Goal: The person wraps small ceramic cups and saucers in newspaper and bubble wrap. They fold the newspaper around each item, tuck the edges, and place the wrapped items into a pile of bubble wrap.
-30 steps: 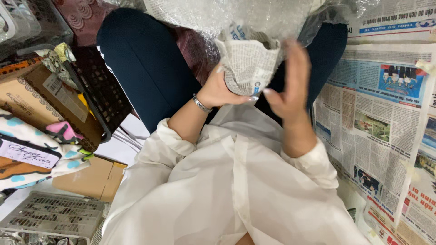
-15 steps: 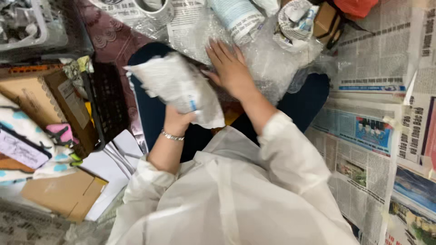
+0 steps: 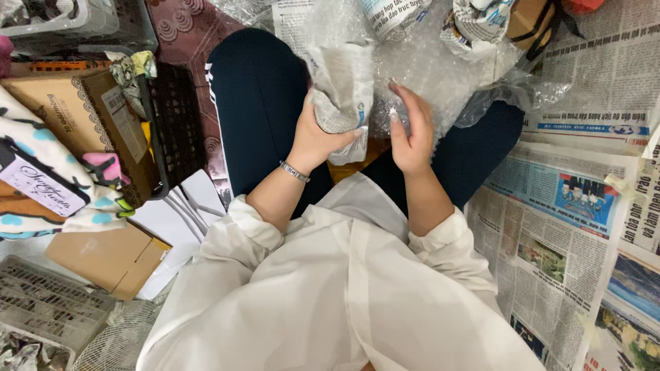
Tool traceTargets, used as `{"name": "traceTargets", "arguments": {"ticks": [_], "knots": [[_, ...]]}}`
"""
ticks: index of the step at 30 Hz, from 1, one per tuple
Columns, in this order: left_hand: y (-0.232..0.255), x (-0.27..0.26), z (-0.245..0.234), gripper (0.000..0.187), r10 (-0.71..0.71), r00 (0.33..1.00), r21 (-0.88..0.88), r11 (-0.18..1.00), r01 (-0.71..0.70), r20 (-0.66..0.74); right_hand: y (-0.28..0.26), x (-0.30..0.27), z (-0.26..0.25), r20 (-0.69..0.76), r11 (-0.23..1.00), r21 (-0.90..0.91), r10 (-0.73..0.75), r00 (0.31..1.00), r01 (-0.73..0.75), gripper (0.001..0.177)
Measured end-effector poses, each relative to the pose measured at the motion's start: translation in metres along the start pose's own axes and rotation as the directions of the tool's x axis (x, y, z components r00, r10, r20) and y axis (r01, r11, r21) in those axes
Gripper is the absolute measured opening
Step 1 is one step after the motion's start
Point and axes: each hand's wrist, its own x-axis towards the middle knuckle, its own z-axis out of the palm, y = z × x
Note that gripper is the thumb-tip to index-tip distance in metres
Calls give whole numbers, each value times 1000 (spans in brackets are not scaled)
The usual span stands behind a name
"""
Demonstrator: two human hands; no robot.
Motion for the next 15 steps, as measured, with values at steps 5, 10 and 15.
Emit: {"name": "traceTargets", "arguments": {"ticks": [5,10,15], "knots": [[11,-2,8,102,71,992,60,995,-77,104,10,-3,0,-34,998,53,-16,999,18,41],[16,-2,13,96,27,987,116,992,-46,160,1,-2,1,13,990,50,-129,992,128,47],[13,-1,15,83,83,981,313,940,-136,176,-16,14,-5,164,922,-71,-366,916,381,48]]}}
